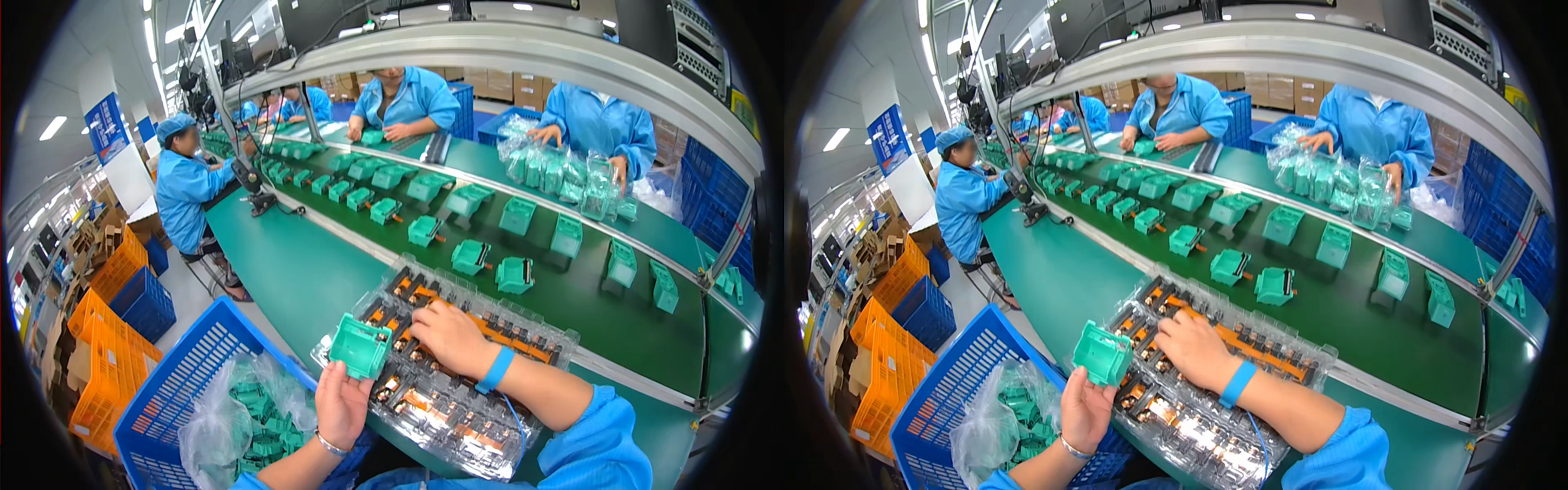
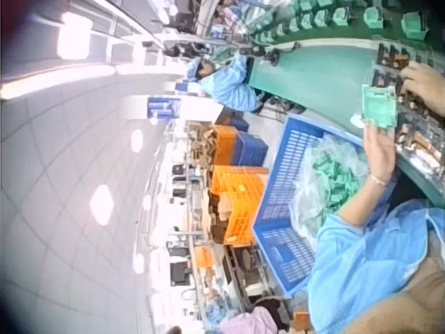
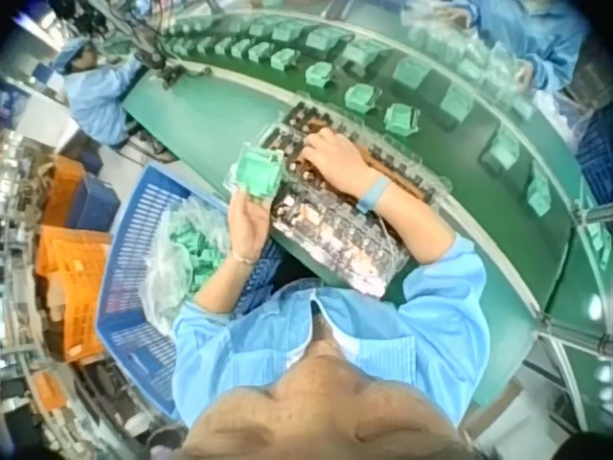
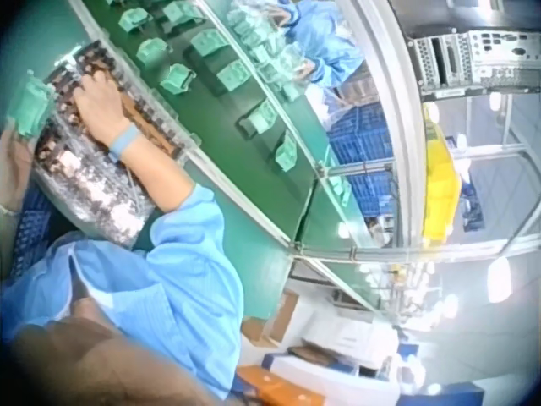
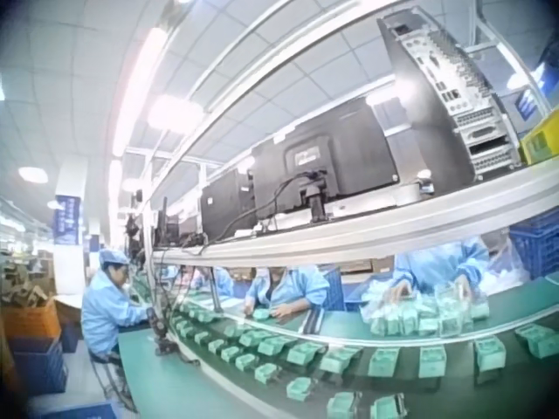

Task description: The person assembles small electronic components by hand, inserting circuit boards into green plastic housings.

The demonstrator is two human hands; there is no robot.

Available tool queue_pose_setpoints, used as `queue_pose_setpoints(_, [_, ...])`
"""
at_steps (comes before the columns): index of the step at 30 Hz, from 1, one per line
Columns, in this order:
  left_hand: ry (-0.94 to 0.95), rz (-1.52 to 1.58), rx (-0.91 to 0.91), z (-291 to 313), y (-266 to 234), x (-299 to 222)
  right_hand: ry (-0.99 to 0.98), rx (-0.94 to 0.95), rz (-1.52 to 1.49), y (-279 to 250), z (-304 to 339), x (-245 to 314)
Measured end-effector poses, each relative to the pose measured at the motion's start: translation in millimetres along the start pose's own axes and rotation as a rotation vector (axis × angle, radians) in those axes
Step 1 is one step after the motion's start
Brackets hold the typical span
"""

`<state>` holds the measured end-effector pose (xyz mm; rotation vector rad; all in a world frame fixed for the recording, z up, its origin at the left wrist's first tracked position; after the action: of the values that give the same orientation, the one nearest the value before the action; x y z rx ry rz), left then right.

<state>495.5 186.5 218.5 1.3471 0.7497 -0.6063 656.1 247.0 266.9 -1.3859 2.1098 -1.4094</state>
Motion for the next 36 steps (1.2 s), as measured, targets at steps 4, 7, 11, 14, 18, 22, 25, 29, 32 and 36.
queue_pose_setpoints(4, [-0.029, -0.023, 0.03, -4, -8, 7, -0.014, -0.02, -0.036, -4, -3, -4])
queue_pose_setpoints(7, [-0.015, -0.019, 0.034, -4, -5, 8, -0.039, -0.058, -0.071, -10, -3, -3])
queue_pose_setpoints(11, [-0.02, -0.014, 0.033, -1, -4, 7, -0.033, -0.039, -0.124, -21, -2, -3])
queue_pose_setpoints(14, [-0.01, -0.006, 0.021, 2, -3, 6, -0.022, -0.166, -0.196, -37, 0, -4])
queue_pose_setpoints(18, [-0.008, -0.007, 0.004, 4, -2, 5, 0.287, -0.291, -0.534, -41, 14, -32])
queue_pose_setpoints(22, [-0.012, 0.002, -0.035, 5, -3, 8, 0.497, -0.313, -0.992, -31, 24, -47])
queue_pose_setpoints(25, [-0.005, -0.048, -0.032, 8, -1, 6, 0.138, -0.311, -0.711, -58, 13, -10])
queue_pose_setpoints(29, [0.009, -0.153, -0.088, 4, 9, 5, 0.142, -0.198, -1.058, -45, 12, 8])
queue_pose_setpoints(32, [0.047, -0.187, -0.084, -11, 32, 13, 0.299, -0.139, -1.6, -19, 15, 4])
queue_pose_setpoints(36, [0.168, -0.196, -0.154, -26, 44, 29, 0.221, -0.135, -1.444, -23, 16, 17])
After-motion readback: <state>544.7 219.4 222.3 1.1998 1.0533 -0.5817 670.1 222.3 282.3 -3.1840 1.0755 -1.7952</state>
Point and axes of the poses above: each hand's wrist, its own z-axis away from the middle knuckle, its own y-axis out of the palm, x = y × z, the point moved 8 cm from there along -z, towards the middle knuckle, and after that the axes turned 10 degrees about -z, right-handed, at the moved point
